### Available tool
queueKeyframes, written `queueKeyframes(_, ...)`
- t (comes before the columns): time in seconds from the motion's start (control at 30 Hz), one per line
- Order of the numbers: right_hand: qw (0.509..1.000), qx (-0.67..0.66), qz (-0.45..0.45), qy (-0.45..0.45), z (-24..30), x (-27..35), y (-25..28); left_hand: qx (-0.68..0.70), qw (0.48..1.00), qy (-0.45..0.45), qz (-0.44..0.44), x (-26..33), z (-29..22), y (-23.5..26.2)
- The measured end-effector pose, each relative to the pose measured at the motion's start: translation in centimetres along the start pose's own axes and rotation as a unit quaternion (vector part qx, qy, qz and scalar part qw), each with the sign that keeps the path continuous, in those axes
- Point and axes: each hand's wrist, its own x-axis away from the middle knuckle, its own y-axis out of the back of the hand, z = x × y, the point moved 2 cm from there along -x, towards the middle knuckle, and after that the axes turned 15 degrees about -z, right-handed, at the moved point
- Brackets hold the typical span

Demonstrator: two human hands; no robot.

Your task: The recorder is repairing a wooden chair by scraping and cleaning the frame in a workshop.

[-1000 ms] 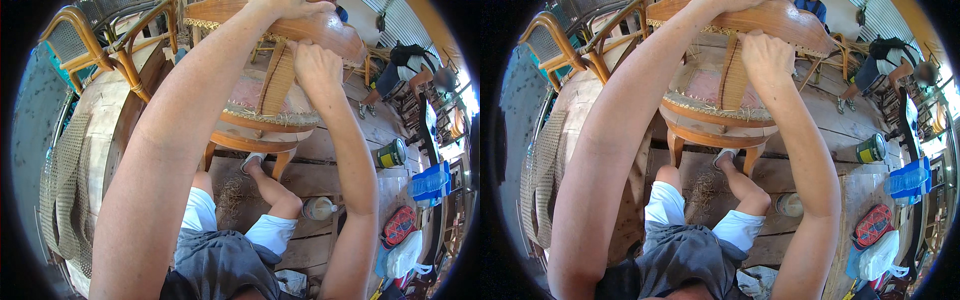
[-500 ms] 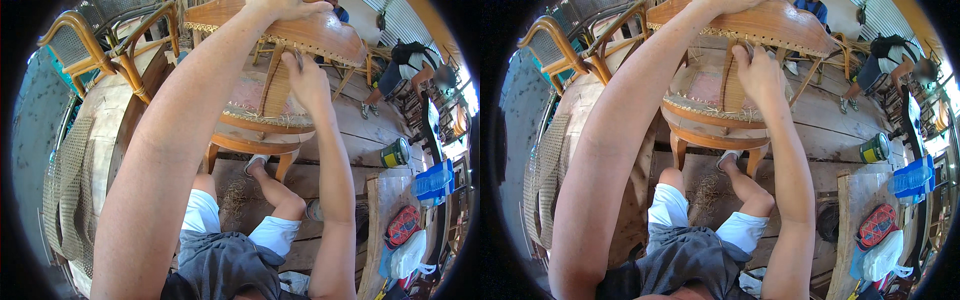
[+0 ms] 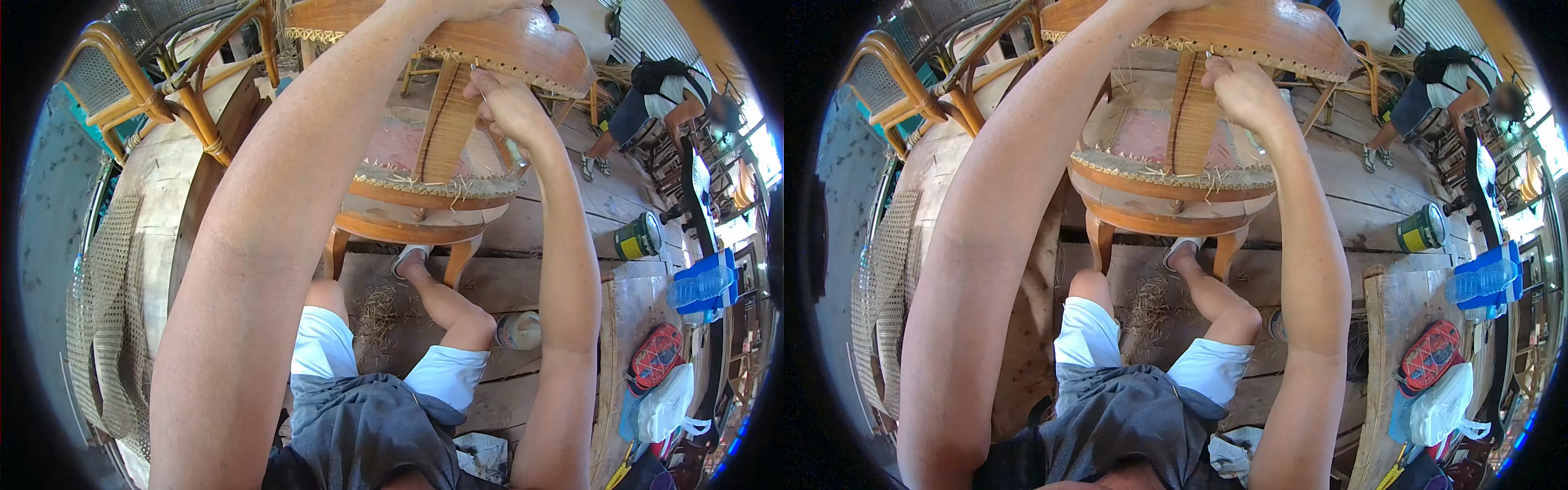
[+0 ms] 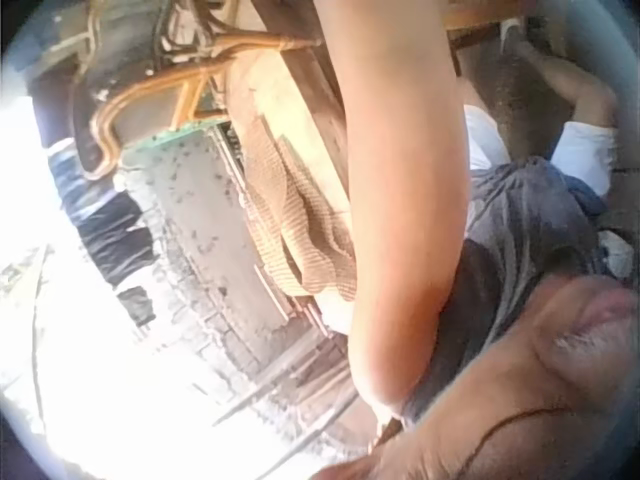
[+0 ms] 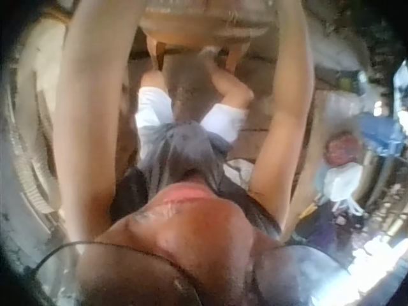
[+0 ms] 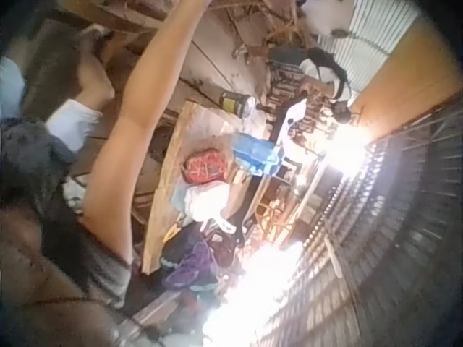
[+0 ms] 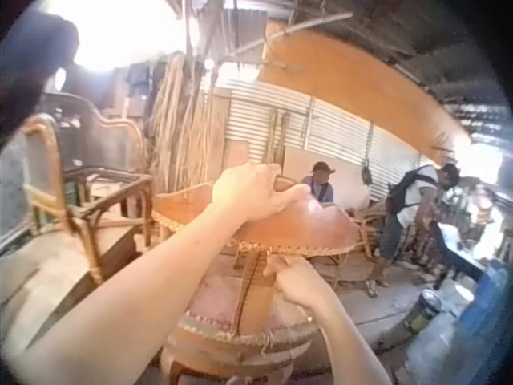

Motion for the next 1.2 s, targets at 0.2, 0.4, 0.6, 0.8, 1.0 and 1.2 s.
queueKeyframes(0.2,0.991,-0.119,0.010,-0.067,-0.7,0.2,0.2,0.001,1.000,-0.003,-0.005,-0.1,-0.8,0.1)
queueKeyframes(0.4,0.984,-0.160,-0.023,-0.081,0.0,1.1,-0.7,-0.010,1.000,0.001,-0.002,0.1,-0.9,0.3)
queueKeyframes(0.6,0.991,0.017,-0.100,0.086,0.0,2.3,-1.2,-0.016,1.000,0.002,0.005,-0.6,-1.0,0.2)
queueKeyframes(0.8,0.932,0.260,-0.036,0.249,1.5,6.4,-3.4,-0.025,1.000,0.013,0.008,-0.9,-0.1,0.2)
queueKeyframes(1.0,0.825,0.416,-0.238,0.300,3.9,1.0,-0.4,0.001,1.000,0.008,0.004,-0.9,-0.1,-0.7)
queueKeyframes(1.2,0.820,0.444,-0.194,0.306,4.7,-0.8,-1.2,0.023,1.000,0.013,-0.007,-0.9,1.1,-0.3)
